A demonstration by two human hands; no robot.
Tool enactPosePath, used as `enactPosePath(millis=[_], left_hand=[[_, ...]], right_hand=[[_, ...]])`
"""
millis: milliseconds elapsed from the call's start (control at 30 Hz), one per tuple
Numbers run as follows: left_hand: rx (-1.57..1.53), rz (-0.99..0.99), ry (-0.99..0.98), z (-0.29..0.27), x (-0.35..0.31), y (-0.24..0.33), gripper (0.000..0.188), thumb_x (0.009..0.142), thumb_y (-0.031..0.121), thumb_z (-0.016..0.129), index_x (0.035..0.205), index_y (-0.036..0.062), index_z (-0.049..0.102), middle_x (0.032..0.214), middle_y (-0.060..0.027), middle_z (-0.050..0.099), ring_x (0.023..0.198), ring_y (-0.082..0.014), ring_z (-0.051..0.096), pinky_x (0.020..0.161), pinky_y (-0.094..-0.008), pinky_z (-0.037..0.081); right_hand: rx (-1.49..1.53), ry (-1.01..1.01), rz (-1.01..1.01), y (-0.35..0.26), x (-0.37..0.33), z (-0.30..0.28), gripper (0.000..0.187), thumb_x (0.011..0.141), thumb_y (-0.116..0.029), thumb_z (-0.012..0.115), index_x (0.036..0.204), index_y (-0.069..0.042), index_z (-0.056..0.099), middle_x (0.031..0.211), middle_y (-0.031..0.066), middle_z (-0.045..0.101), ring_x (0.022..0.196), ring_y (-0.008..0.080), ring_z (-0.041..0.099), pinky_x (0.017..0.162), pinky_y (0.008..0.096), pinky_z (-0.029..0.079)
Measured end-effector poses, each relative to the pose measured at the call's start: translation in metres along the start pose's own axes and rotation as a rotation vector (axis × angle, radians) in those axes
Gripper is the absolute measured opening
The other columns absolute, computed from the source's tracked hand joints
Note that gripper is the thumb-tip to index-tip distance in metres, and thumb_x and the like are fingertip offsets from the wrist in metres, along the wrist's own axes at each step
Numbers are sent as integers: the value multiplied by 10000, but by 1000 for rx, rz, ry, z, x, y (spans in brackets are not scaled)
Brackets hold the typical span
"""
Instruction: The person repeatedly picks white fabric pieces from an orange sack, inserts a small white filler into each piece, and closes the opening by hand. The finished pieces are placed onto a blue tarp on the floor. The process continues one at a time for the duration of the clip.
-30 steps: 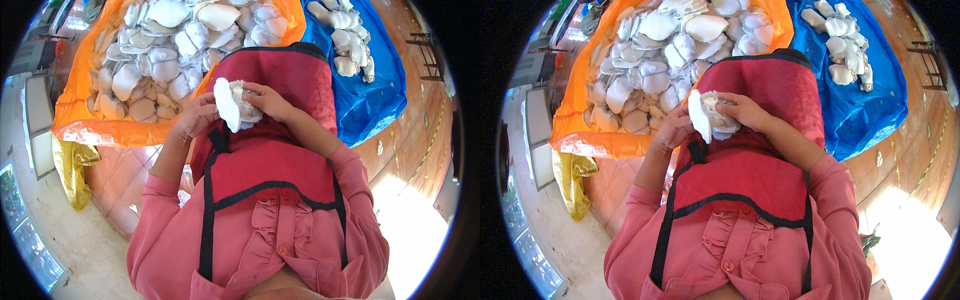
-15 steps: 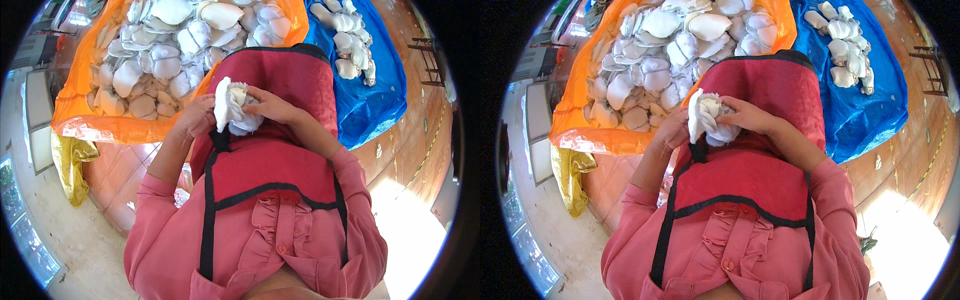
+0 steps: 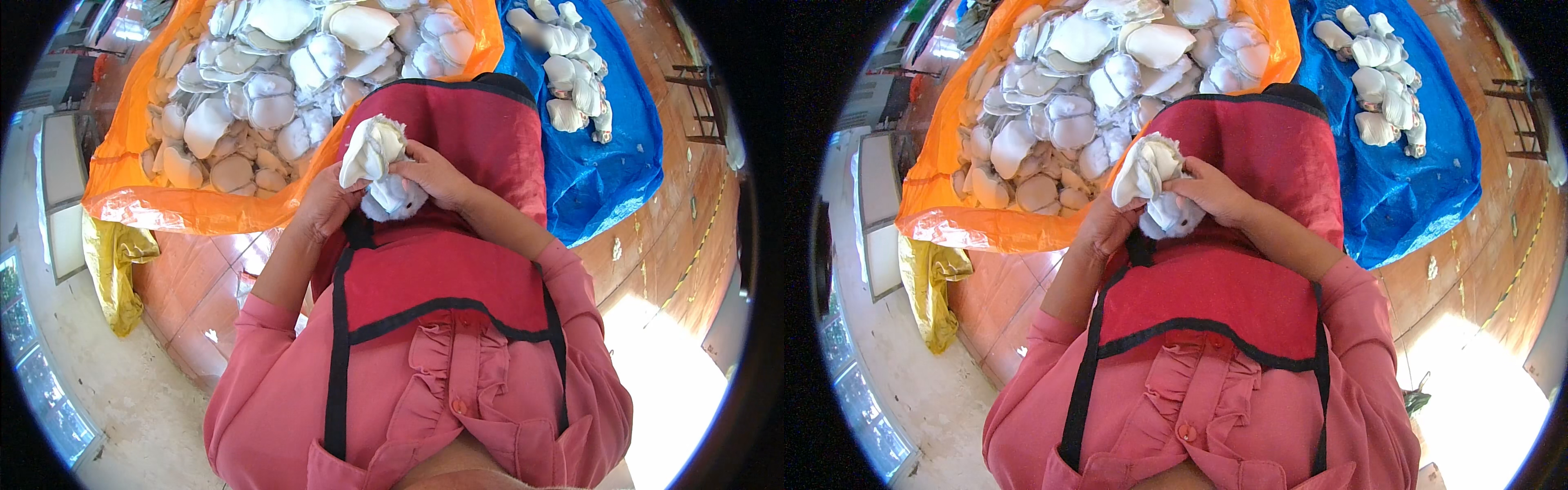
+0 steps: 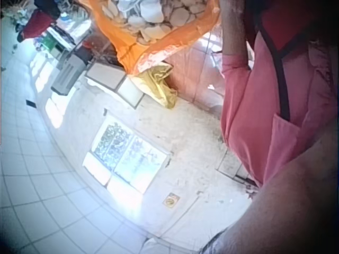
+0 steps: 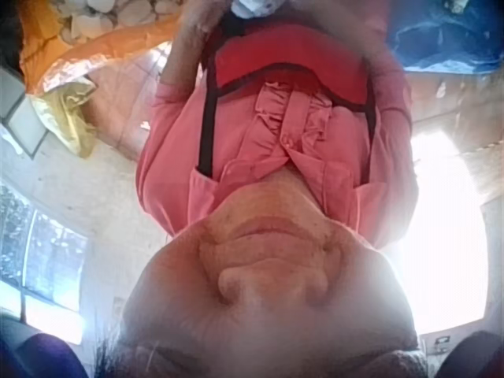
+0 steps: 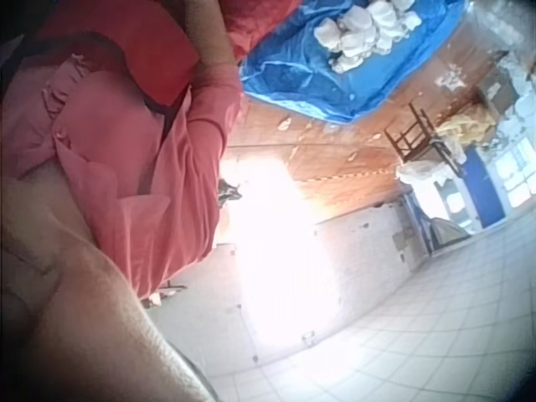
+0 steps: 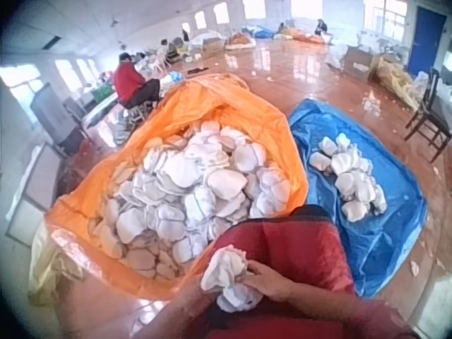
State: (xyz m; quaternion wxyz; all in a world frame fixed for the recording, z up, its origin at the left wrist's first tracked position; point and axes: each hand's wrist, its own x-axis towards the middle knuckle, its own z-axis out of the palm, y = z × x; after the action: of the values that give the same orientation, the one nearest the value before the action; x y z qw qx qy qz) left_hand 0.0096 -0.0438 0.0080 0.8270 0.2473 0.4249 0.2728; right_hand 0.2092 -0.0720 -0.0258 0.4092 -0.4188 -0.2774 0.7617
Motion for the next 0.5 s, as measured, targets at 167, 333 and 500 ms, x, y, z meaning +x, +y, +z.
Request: enactPosePath(millis=[167, 333, 500], left_hand=[[-56, -48, 1, -15, 7, -5, 315, 892, 86, 661, 1190, 21, 583, 1100, -59, 661, 943, -142, 640, 839, -294, 513], [1, 12, 79, 2, 12, -13, 323, 865, 51, 678, 1168, 5, 580, 1024, -58, 672, 852, -147, 645, 757, -271, 519], [953, 204, 281, 19, 0, -6, 333, 819, -7, 661, 1139, -6, 568, 1019, -63, 666, 867, -162, 637, 792, -283, 506]], right_hand=[[-79, 64, 18, 1, 1, 0, 375, 825, -52, 656, 1168, -12, 510, 938, 72, 621, 783, 135, 614, 697, 286, 503], [-220, 156, -2, 11, 7, 3, 353, 817, -16, 638, 1148, -20, 516, 954, 79, 625, 815, 160, 621, 729, 308, 512], [-333, 150, -160, 22, 11, -4, 387, 786, 10, 664, 1140, -40, 516, 985, 86, 628, 909, 189, 611, 822, 329, 501]])
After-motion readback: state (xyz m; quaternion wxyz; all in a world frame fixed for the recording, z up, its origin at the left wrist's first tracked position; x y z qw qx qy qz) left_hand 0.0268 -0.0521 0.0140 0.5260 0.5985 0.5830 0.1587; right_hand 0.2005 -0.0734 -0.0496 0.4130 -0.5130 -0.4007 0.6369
